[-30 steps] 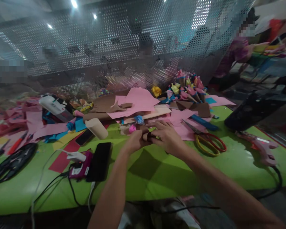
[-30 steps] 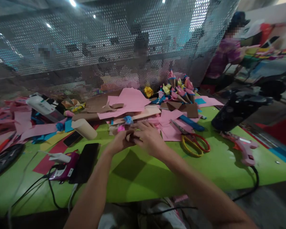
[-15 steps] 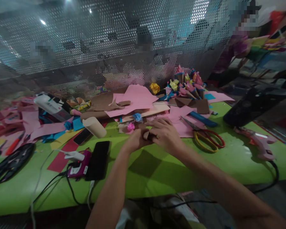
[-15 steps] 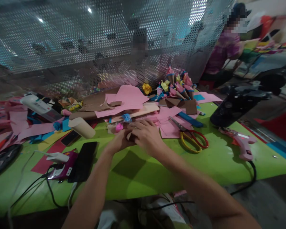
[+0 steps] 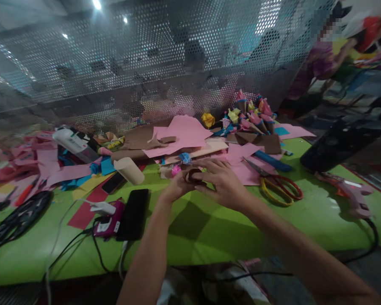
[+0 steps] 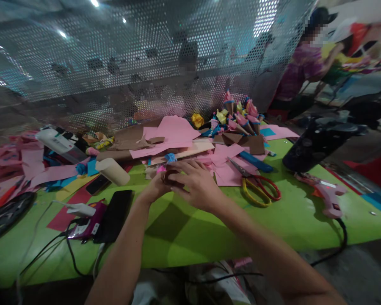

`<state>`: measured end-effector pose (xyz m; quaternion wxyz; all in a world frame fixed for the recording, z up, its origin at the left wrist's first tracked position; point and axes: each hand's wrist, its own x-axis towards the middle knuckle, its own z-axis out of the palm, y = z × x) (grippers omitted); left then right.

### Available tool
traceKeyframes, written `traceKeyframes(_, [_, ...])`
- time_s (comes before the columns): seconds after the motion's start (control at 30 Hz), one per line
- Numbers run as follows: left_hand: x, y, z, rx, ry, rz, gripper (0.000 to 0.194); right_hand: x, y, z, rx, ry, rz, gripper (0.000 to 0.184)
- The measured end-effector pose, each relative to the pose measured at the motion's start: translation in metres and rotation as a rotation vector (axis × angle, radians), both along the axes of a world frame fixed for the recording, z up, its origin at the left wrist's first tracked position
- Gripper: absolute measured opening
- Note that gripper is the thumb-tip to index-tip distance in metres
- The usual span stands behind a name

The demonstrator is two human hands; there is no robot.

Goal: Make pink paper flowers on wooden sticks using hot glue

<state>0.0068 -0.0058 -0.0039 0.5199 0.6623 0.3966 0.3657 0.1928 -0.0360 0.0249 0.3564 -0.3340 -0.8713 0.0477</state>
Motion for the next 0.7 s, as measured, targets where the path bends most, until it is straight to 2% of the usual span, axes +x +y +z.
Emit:
traceKeyframes(0.23, [0.004, -0.004, 0.004, 0.011, 0.019, -0.007, 0.038, -0.006, -0.001, -0.009, -0.045, -0.044, 0.012, 0.027])
traceKeyframes(0.4, [0.002, 0.000, -0.005, -0.056, -0.068, 0.030, 0.044, 0.001, 0.002, -0.002, -0.063, 0.032, 0.016, 0.023])
traceKeyframes(0.5, [-0.001, 0.002, -0.010, -0.018, -0.096, 0.074, 0.044, 0.007, 0.004, 0.003, -0.074, 0.082, 0.017, 0.017])
traceKeyframes(0.7, [-0.001, 0.001, -0.006, -0.007, -0.047, 0.035, 0.044, 0.005, 0.003, 0.001, -0.024, 0.017, 0.011, 0.015])
